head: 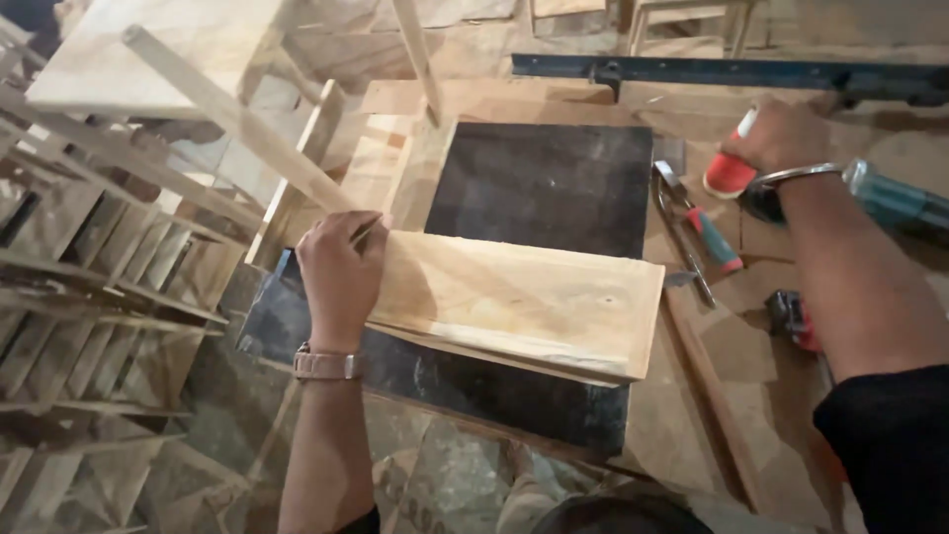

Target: The person sands a wooden box with an angle grinder, then applies wood glue to its edges and corners. They place a wooden seat panel into the glued box and press it into position to assemble a small stool.

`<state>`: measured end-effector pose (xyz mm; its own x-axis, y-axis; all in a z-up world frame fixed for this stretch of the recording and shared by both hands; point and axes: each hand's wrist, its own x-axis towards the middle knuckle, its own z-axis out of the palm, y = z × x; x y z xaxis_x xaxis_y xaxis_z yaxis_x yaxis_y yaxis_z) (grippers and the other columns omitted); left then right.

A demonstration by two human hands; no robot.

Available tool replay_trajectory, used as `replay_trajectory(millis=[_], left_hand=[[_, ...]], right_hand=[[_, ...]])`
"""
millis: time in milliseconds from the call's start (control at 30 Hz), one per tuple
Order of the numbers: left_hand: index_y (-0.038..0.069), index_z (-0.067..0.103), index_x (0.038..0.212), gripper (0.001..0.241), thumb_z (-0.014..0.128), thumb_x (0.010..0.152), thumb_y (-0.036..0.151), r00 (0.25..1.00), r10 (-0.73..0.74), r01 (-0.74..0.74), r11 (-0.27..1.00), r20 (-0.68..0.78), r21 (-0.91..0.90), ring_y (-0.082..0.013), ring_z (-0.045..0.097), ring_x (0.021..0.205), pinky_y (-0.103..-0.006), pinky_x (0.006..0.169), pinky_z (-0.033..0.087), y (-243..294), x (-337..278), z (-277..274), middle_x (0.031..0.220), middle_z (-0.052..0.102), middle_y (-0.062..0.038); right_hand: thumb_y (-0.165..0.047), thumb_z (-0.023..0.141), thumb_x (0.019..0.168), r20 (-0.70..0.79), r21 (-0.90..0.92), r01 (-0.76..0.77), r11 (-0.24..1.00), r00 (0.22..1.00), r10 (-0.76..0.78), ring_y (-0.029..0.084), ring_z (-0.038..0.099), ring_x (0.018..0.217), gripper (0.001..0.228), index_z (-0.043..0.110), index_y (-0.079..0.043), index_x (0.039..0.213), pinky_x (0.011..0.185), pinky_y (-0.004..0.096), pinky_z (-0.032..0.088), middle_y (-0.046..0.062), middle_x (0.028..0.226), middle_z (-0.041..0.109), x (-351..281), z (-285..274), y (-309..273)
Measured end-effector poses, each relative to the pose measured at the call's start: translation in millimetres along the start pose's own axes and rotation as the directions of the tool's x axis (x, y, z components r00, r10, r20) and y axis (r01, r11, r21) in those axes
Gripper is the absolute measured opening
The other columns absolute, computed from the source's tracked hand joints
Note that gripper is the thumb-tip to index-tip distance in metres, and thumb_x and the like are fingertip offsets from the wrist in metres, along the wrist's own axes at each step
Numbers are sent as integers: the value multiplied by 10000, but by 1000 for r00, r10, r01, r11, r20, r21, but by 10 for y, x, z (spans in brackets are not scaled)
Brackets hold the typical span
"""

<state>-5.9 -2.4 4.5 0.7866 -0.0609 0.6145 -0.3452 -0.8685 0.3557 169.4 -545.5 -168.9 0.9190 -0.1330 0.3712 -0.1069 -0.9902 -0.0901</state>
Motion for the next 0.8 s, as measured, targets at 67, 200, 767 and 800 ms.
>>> replay_trajectory(millis=[67, 200, 767, 800], left_hand=[[31, 769, 957, 121, 776, 909, 142, 1000, -15, 15, 1000, -12, -22, -334, 698, 868, -430, 801, 541, 16, 3, -7, 929, 744, -142], [21, 761, 981, 99, 737, 926, 99, 1000, -19, 18, 998, -22, -62, -345, 696, 890, -420, 784, 552, -4, -32, 28, 953, 731, -154], [26, 766, 1014, 371, 867, 850, 343, 996, 16, -11, 998, 86, -57, -336, 712, 887, -438, 785, 550, 44, -24, 8, 967, 750, -150], [31, 775, 1004, 362, 873, 853, 345, 996, 3, 0, 1000, 92, -29, -346, 707, 880, -447, 782, 547, 31, -32, 14, 957, 748, -152]], right_hand=[[-468, 871, 691, 125, 4, -18, 1000, 992, 17, 420, 687, 1021, 711, 702, -94, 1271, 791, 543, 566, 234, 1128, 724, 57, 89, 34], [-450, 832, 770, 251, -27, 27, 999, 968, -20, 402, 726, 933, 495, 787, -105, 1121, 801, 510, 590, 220, 1044, 758, -87, 396, 206], [-275, 507, 1103, -64, 966, 0, 258, 968, 242, 187, 642, 945, 337, 623, 40, 1135, 884, 298, 504, 109, 1057, 685, -2601, -1920, 429], [-335, 455, 1161, -59, 954, -14, 299, 971, 232, 216, 622, 930, 440, 614, 71, 1097, 860, 309, 473, 142, 1041, 675, -2702, -1884, 491]])
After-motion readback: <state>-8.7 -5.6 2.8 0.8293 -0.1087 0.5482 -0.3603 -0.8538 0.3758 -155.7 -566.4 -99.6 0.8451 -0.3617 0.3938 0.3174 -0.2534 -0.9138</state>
